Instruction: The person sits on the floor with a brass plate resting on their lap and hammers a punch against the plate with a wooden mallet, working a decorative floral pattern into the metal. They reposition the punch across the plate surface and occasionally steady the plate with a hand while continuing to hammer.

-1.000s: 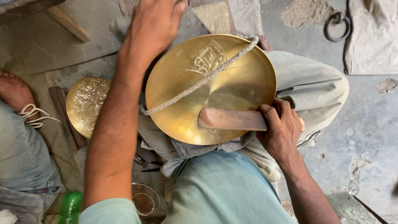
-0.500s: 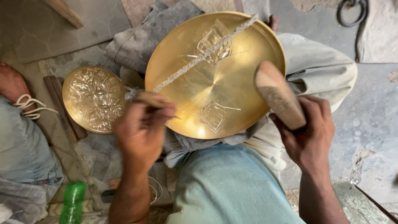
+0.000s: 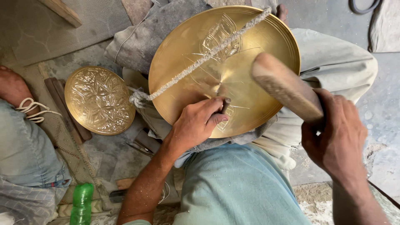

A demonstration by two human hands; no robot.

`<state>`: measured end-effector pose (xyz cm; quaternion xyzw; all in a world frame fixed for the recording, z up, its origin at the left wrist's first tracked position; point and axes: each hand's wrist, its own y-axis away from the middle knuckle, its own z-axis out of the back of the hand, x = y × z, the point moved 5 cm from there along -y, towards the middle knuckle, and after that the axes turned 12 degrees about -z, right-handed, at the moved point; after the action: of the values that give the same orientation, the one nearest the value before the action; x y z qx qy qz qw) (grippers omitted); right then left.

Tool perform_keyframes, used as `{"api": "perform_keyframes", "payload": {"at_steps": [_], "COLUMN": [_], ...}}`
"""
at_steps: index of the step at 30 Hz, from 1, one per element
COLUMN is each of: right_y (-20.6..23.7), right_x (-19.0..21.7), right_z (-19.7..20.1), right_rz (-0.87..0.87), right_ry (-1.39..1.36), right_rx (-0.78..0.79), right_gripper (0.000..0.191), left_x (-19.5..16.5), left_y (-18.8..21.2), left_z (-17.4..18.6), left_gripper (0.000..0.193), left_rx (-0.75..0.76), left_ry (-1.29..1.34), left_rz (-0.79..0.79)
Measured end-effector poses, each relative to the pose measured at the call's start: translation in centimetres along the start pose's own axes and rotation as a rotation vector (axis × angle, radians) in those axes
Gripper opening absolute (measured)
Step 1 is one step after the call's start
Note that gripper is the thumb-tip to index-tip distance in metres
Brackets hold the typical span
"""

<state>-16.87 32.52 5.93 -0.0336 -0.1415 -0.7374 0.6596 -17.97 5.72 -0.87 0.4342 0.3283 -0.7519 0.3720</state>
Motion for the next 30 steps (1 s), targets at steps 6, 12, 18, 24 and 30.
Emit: {"api": "perform_keyframes", "payload": {"at_steps": [6,12,18,24,30], "right_y": [-1.7,-3.0,-3.5,-4.0,-3.9], "right_x": [2.2,1.8,1.5,2.1,2.6], "right_z": [1.3,1.0,0.9,1.1,1.3], "right_rz": [0.062,0.155,0.174,0.203,0.244], "right_ry": [-0.401,0.255,0.060,0.045,0.343], "right_rx": [0.021,0.031,0.039,0.092,-0.001], "right_gripper": [0.053,0.054,0.051,0.055,0.051], "left_x": [0.5,0.5,0.8,1.1,1.0], "left_y": [0.0,0.0,0.2,0.2,0.0], "left_z": [0.0,0.2,0.2,0.2,0.4], "left_gripper": [0.034,0.029,0.029,0.025,0.027], "left_rx": [0.017,0.036,0.043,0.057,0.040], "left_ry": [-0.007,-0.042,-0.014,-0.038,-0.020], "left_rz": [0.064,0.073,0.096,0.135,0.094]}}
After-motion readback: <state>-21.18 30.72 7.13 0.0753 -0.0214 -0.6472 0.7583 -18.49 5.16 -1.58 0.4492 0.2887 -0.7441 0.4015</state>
